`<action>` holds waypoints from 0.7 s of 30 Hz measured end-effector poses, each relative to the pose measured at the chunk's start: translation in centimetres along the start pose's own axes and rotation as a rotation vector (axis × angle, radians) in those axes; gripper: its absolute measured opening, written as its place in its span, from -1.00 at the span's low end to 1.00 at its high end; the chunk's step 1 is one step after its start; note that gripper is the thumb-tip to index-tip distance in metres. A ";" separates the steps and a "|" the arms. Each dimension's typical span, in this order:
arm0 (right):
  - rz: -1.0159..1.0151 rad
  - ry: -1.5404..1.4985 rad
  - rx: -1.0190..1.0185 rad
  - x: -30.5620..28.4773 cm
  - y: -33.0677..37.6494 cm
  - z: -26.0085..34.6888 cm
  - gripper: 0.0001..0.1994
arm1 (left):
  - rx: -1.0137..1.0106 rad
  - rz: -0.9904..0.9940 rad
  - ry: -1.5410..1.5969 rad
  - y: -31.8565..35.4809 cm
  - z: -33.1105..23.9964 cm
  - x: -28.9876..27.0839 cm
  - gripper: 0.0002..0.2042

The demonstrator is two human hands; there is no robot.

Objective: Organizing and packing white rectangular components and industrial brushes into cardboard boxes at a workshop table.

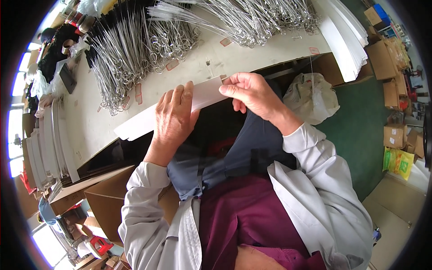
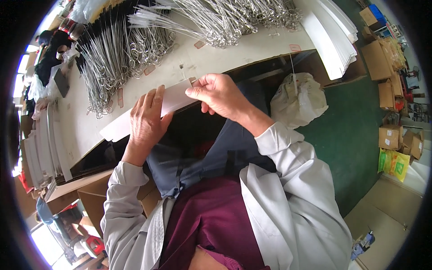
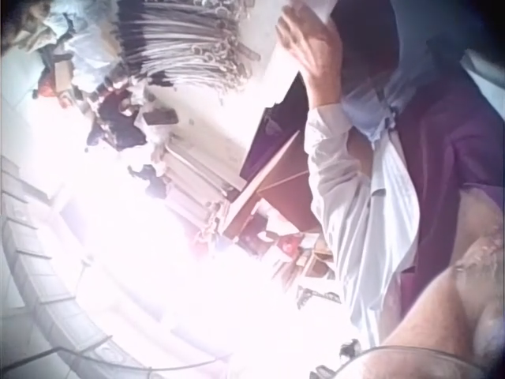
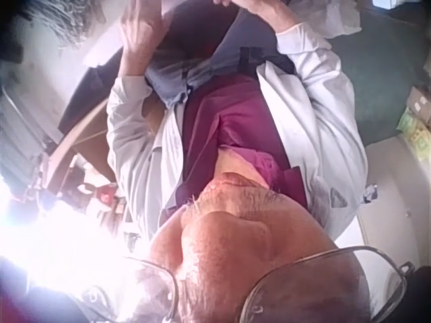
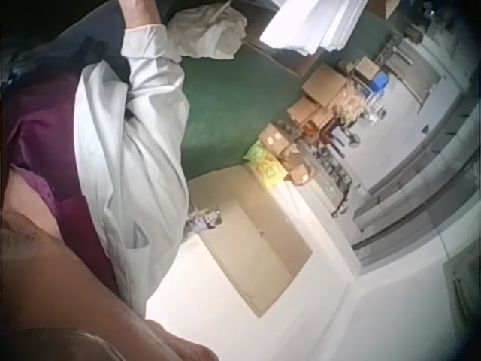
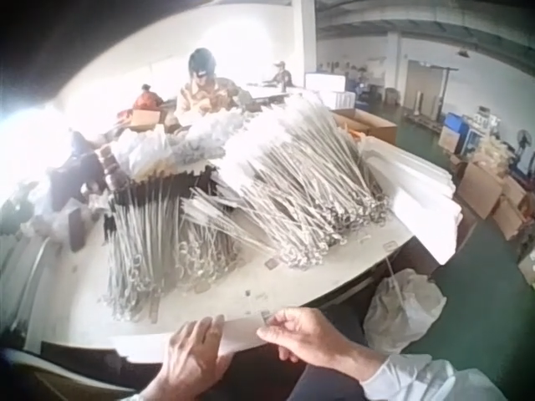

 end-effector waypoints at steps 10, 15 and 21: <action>0.052 -0.062 0.077 -0.4 0.3 0.9 -0.56 | 0.021 0.009 0.064 -0.4 0.5 -1.0 -0.41; -0.312 1.131 -0.921 1.8 0.9 3.5 -0.34 | 0.005 0.020 0.074 -2.4 0.6 -2.0 -0.42; -0.207 1.266 -0.953 2.4 -1.7 2.7 -0.46 | 0.014 0.042 0.130 -3.4 0.6 -1.3 -0.41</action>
Point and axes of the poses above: each hand's wrist, its own y-axis away from the middle knuckle, its own x-axis out of the palm, z = x × y, the point moved 2 cm from there along -y, towards the middle knuckle, and after that the axes turned 6 degrees about x, right-handed, at the moved point
